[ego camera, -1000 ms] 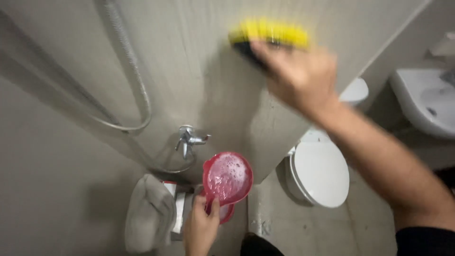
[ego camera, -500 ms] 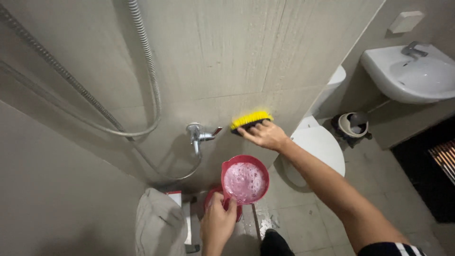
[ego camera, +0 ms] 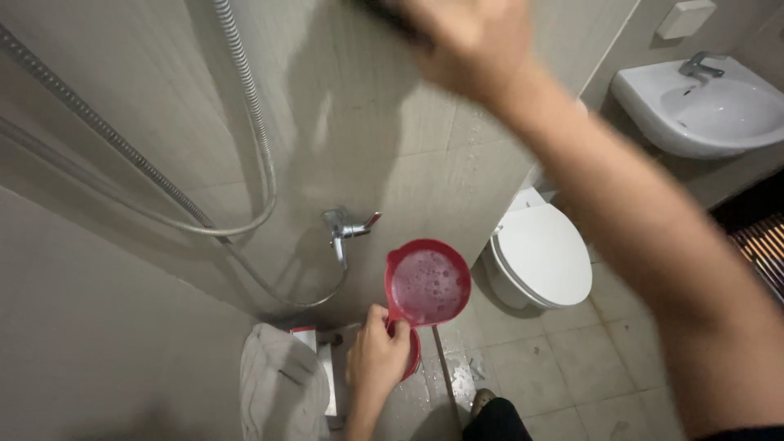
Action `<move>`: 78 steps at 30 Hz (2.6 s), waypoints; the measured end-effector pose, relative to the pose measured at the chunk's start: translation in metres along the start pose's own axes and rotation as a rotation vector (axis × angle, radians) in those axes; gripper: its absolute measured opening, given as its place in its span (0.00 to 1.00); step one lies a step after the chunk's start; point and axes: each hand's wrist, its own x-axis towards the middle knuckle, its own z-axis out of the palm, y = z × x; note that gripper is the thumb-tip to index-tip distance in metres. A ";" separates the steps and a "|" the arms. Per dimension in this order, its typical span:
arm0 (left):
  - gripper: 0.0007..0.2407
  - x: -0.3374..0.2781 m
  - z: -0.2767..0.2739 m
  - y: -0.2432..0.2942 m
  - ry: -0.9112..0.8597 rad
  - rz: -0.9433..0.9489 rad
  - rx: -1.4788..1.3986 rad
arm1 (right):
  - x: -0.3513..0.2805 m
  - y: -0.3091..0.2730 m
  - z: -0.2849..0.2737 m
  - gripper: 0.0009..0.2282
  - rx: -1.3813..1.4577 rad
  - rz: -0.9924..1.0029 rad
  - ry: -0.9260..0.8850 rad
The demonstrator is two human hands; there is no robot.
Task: The person cleans the bathroom walls using a yellow sponge and a red basin filled with soapy water. They dip the sponge into the basin and scrub the tiled walls around the toilet and shower area. The person also briefly handles a mop and a packet of cleaning powder.
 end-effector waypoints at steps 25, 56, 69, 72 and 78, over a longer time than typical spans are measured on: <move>0.14 -0.019 0.016 -0.012 0.054 0.021 -0.003 | -0.039 -0.047 0.027 0.14 -0.048 -0.075 -0.008; 0.11 0.002 0.110 0.010 0.221 0.185 0.069 | -0.331 -0.103 0.038 0.24 0.206 0.019 -0.379; 0.13 -0.012 0.122 0.082 0.200 -0.054 -0.094 | -0.168 0.127 -0.037 0.09 0.048 0.107 0.113; 0.13 -0.011 0.123 0.088 0.251 0.086 -0.105 | -0.164 0.100 -0.041 0.08 -0.012 0.150 0.161; 0.11 -0.014 0.120 0.070 0.285 0.136 -0.102 | -0.276 -0.036 0.002 0.04 0.053 0.276 0.127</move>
